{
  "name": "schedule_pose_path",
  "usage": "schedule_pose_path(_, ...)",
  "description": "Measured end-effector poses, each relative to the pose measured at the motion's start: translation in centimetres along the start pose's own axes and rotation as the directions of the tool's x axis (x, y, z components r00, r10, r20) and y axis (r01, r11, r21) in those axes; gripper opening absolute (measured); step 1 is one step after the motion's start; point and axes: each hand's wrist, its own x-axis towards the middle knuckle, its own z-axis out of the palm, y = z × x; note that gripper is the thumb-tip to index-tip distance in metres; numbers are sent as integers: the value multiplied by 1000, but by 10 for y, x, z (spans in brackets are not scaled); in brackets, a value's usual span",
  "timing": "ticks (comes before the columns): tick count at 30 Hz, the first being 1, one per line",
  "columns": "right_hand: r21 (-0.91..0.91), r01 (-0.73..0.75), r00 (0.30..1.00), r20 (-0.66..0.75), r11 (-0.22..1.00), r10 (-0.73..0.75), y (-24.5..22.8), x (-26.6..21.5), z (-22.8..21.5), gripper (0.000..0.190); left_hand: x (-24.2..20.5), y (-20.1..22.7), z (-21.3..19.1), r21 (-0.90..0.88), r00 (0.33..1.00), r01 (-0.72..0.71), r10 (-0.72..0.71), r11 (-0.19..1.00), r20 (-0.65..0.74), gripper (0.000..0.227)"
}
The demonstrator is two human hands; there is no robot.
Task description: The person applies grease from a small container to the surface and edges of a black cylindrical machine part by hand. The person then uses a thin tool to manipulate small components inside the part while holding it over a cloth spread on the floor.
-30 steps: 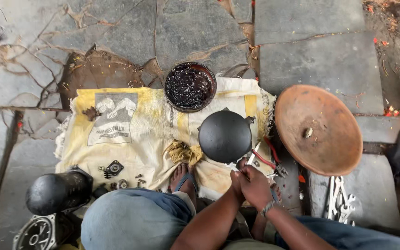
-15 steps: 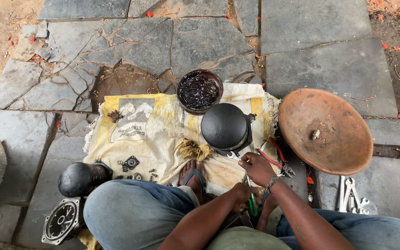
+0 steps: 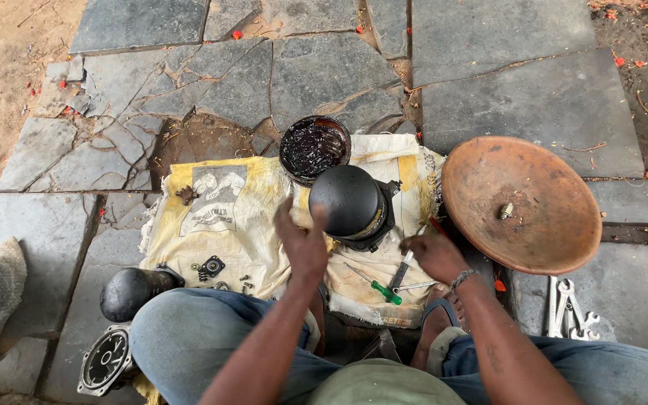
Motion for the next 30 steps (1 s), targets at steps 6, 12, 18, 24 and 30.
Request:
schedule_pose_path(6, -341, -362, 923, -258, 867, 284, -48, 9, -29, 25, 27, 131, 16, 628, 748, -575, 26, 525, 663, 119)
schedule_pose_path(12, -250, -391, 901, -299, 886, 313, -53, 13, -28, 25, 38, 120, 23, 632, 741, -582, 12, 511, 672, 114)
schedule_pose_path(18, -322, -310, 949, -162, 894, 271, -38, 25, -22, 28, 42, 111, 23, 565, 734, -620, 147, 544, 664, 111)
schedule_pose_path(24, -407, -324, 946, -123, 854, 300, -43, 20, -18, 32, 45, 110, 25, 532, 743, -625, 226, 572, 630, 103)
schedule_pose_path(30, -361, -433, 901, -208, 826, 382, -32, -7, 22, 32, 60, 99, 46, 510, 734, -593, 156, 623, 661, 100)
